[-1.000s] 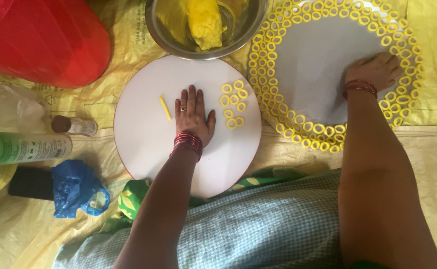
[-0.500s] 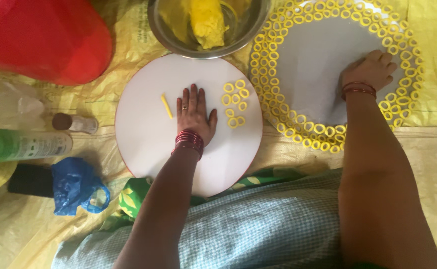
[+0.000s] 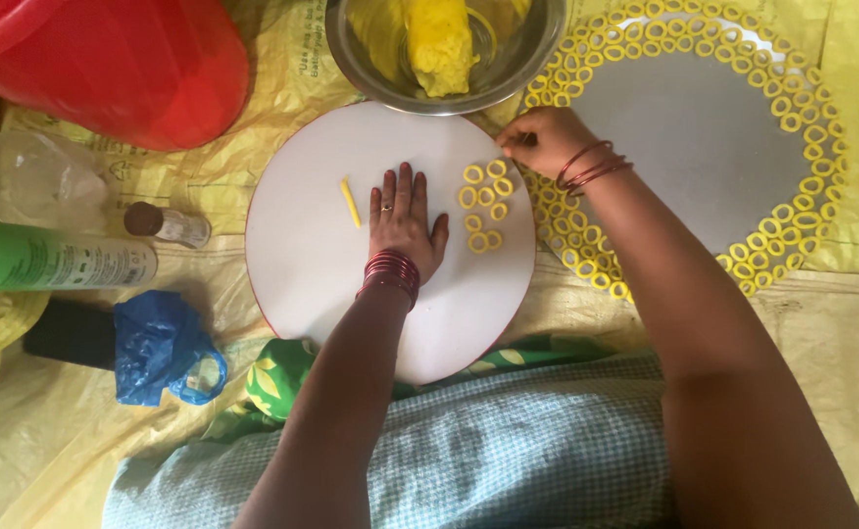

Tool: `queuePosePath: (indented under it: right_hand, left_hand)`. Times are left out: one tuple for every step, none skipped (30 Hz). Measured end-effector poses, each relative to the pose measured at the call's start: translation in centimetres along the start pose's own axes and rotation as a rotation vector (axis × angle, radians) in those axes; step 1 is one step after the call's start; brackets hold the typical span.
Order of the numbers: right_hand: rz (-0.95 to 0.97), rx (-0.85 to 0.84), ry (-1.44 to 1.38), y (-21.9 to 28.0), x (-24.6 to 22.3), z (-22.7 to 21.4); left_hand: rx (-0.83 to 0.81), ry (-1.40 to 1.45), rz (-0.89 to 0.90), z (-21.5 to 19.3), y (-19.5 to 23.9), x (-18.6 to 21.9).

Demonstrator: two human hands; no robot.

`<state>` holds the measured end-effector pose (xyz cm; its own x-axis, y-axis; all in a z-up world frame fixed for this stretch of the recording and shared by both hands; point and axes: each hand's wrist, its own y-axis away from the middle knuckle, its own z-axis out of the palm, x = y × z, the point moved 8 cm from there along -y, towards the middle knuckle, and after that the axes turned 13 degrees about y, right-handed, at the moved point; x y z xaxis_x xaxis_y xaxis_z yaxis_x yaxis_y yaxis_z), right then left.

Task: The person arranges small yellow dough rings in a circular pattern on a metal tray. They pick up rings from a white plate and place them one by one onto the tray, forming concentric circles. The person also rolls a small piece of dough between their palms.

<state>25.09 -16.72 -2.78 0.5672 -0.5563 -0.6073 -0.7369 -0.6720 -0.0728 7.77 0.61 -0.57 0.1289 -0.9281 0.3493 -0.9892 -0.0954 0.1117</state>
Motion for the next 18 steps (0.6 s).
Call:
queuePosePath:
  right_hand:
    - [-0.019,-0.016,-0.014,0.0,-0.8,0.2]
    - [-0.054,-0.014,0.027,0.2,-1.5,0.2]
    - [-0.089,-0.012,0.067,0.4,-2.0,0.2]
    - [-0.126,-0.008,0.107,0.5,-2.4,0.3]
    - [-0.119,-0.008,0.134,0.5,-2.4,0.3]
    - [-0.111,-0.008,0.161,0.5,-2.4,0.4]
    - [-0.103,-0.008,0.187,0.5,-2.5,0.6]
    - [-0.084,-0.012,0.204,0.5,-2.5,0.8]
    - [-0.064,-0.016,0.220,0.5,-2.5,1.0]
    - [-0.043,-0.019,0.236,0.5,-2.6,1.0]
    - [-0.068,0.010,0.235,0.4,-3.1,0.9]
    - [-0.093,0.040,0.234,0.4,-3.6,0.7]
    - [-0.118,0.070,0.232,0.4,-4.0,0.6]
    - [-0.076,0.038,0.186,0.3,-3.7,0.7]
    - [-0.033,0.005,0.139,0.2,-3.2,0.7]
    - [0.012,-0.028,0.094,0.2,-2.5,0.7]
    - [0.055,-0.029,0.020,0.3,-1.7,0.4]
    - [0.099,-0.029,-0.054,0.5,-0.5,-0.2]
  left_hand:
    - [0.001,-0.004,0.000,0.0,0.0,0.0]
    - [0.002,-0.006,0.001,0.1,0.0,0.0]
    - [-0.002,-0.004,0.000,0.1,0.0,0.1]
    - [-0.004,-0.004,-0.001,0.1,0.0,0.0]
    - [-0.006,-0.004,-0.001,0.1,0.0,0.0]
    - [-0.002,-0.006,0.001,0.1,0.0,0.0]
    - [0.002,-0.008,0.004,0.0,0.1,0.0]
    - [0.005,-0.010,0.007,0.0,0.1,0.0]
    - [0.007,-0.009,0.007,0.1,0.1,0.0]
    - [0.009,-0.010,0.008,0.1,0.1,0.1]
    - [0.011,-0.010,0.009,0.1,0.1,0.1]
    - [0.013,-0.012,0.012,0.0,0.1,0.1]
    - [0.016,-0.014,0.015,0.0,0.1,0.1]
    - [0.016,-0.017,0.019,-0.1,0.1,0.1]
    - [0.008,-0.020,0.009,0.0,0.0,0.0]
    - [-0.002,-0.022,0.002,0.0,-0.1,0.0]
    - [-0.012,-0.024,-0.005,0.1,-0.1,0.0]
    - [-0.009,-0.023,-0.003,0.1,-0.1,0.0]
